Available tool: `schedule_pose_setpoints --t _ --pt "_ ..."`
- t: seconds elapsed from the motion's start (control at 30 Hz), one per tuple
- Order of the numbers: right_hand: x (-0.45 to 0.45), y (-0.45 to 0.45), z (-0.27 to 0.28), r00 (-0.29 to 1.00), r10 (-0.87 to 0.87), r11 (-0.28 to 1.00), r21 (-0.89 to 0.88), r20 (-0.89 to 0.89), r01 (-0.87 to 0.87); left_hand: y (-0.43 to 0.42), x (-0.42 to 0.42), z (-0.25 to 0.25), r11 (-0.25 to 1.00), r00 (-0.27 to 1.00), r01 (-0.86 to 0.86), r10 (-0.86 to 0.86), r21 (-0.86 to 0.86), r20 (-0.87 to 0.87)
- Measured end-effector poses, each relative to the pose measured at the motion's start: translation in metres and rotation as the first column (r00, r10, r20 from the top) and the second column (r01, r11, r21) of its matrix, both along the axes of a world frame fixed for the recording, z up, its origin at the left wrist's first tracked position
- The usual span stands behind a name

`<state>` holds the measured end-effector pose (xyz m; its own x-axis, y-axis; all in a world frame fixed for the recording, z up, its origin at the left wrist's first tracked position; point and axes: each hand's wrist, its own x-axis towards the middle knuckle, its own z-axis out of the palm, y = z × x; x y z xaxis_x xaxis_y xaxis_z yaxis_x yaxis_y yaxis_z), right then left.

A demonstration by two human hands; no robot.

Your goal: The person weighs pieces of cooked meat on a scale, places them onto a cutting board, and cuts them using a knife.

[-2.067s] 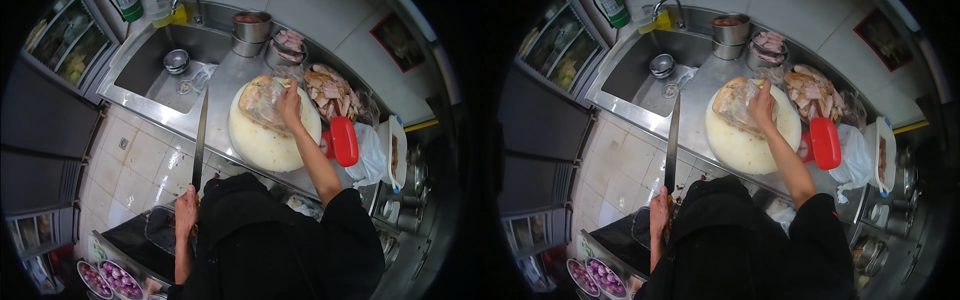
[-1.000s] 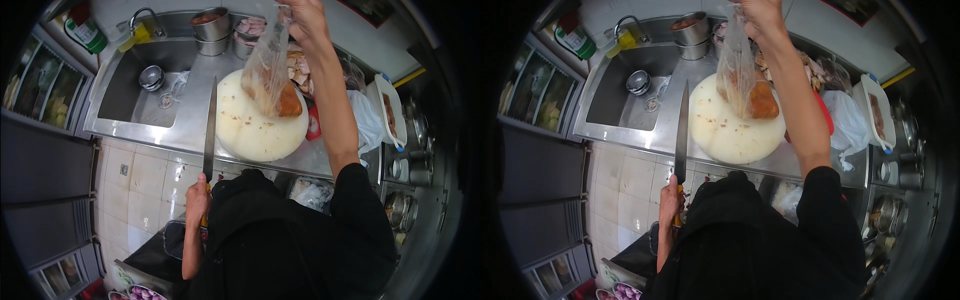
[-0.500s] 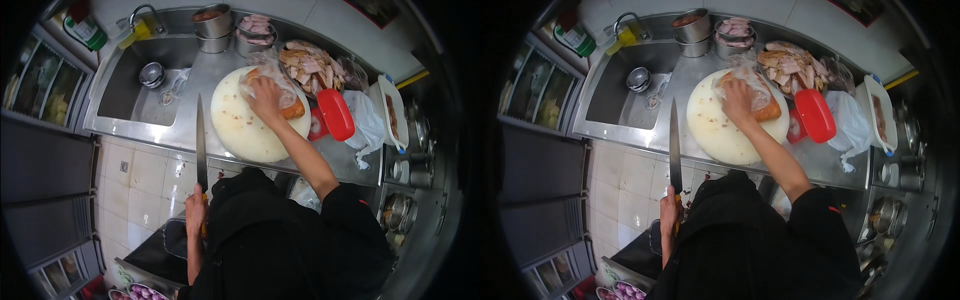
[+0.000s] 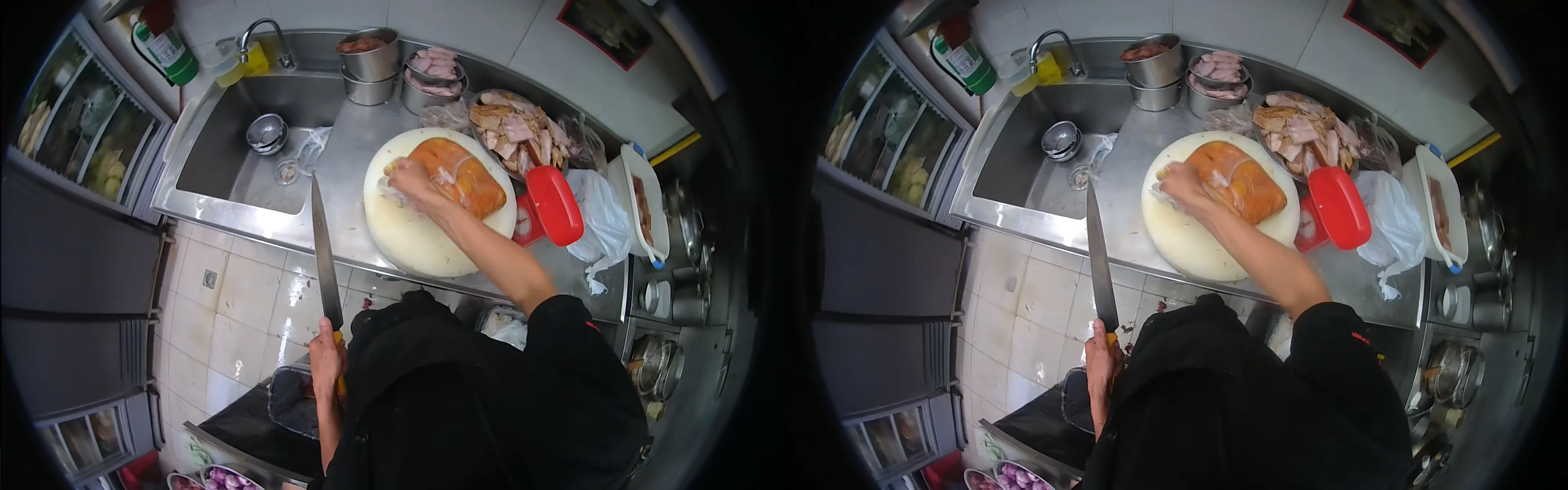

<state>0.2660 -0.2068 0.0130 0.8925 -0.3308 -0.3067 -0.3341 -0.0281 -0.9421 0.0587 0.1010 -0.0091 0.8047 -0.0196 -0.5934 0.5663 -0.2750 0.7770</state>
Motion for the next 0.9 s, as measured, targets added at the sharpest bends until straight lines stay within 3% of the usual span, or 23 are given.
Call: schedule_pose_setpoints --t 0.03,0.13,0.23,0.3,0.37,0.43,0.53,0.6,0.67,0.73,0.77,0.8,0.83,0.9 --pt "-0.005 0.002 -0.004 0.996 -0.061 0.964 0.255 -0.072 0.078 0.0 -0.001 0.001 1.0 0.999 -0.027 0.026 -0.012 -0.027" --pt "-0.01 -0.004 -0.03 0.99 -0.089 0.869 0.494 0.111 0.022 -0.003 0.0 0.02 0.997 0.994 -0.074 0.071 -0.032 -0.086" --pt "-0.025 -0.007 0.05 0.986 -0.16 0.739 0.668 0.053 0.085 -0.001 0.008 0.027 0.998 0.995 -0.048 0.045 -0.028 -0.094" --pt "-0.029 -0.006 0.107 0.945 -0.325 0.684 0.7 0.044 0.203 -0.001 0.012 0.03 0.999 0.993 -0.014 0.01 -0.039 -0.118" --pt "-0.016 -0.035 0.139 0.93 -0.295 0.789 0.605 0.22 0.107 -0.002 0.018 0.031 0.998 0.994 0.052 -0.056 -0.047 -0.091" --pt "-0.002 -0.057 0.168 0.89 -0.143 0.843 0.524 0.434 -0.121 -0.001 0.017 0.026 0.994 0.993 0.1 -0.103 -0.042 -0.065" --pt "0.013 -0.067 0.193 0.797 -0.399 0.816 0.572 0.454 0.082 -0.005 0.019 0.008 0.989 0.989 0.145 -0.146 -0.018 -0.028" --pt "0.018 -0.124 0.173 0.798 -0.225 0.886 0.459 0.559 -0.071 -0.005 0.016 0.003 0.983 0.983 0.182 -0.181 0.016 -0.036" --pt "0.016 -0.142 0.144 0.83 -0.092 0.954 0.288 0.55 -0.085 -0.004 0.014 -0.001 0.978 0.979 0.205 -0.204 0.046 -0.021" --pt "-0.005 -0.128 0.111 0.908 -0.022 0.999 0.043 0.418 0.005 -0.005 0.013 -0.002 0.972 0.975 0.22 -0.221 0.078 0.003" --pt "-0.024 -0.118 0.078 0.869 0.169 0.934 -0.356 0.464 0.008 -0.005 0.012 0.0 0.97 0.974 0.222 -0.224 0.1 0.016" --pt "-0.048 -0.102 0.067 0.827 0.414 0.721 -0.692 0.38 -0.042 -0.004 0.01 0.002 0.967 0.973 0.224 -0.229 0.124 0.026" --pt "-0.071 -0.086 0.056 0.757 0.59 0.419 -0.908 0.281 0.01 -0.003 0.009 0.003 0.971 0.977 0.207 -0.211 0.115 0.02" --pt "-0.103 -0.069 0.051 0.721 0.691 0.083 -0.996 0.042 -0.021 0.0 0.008 0.005 0.976 0.981 0.192 -0.194 0.098 0.004"
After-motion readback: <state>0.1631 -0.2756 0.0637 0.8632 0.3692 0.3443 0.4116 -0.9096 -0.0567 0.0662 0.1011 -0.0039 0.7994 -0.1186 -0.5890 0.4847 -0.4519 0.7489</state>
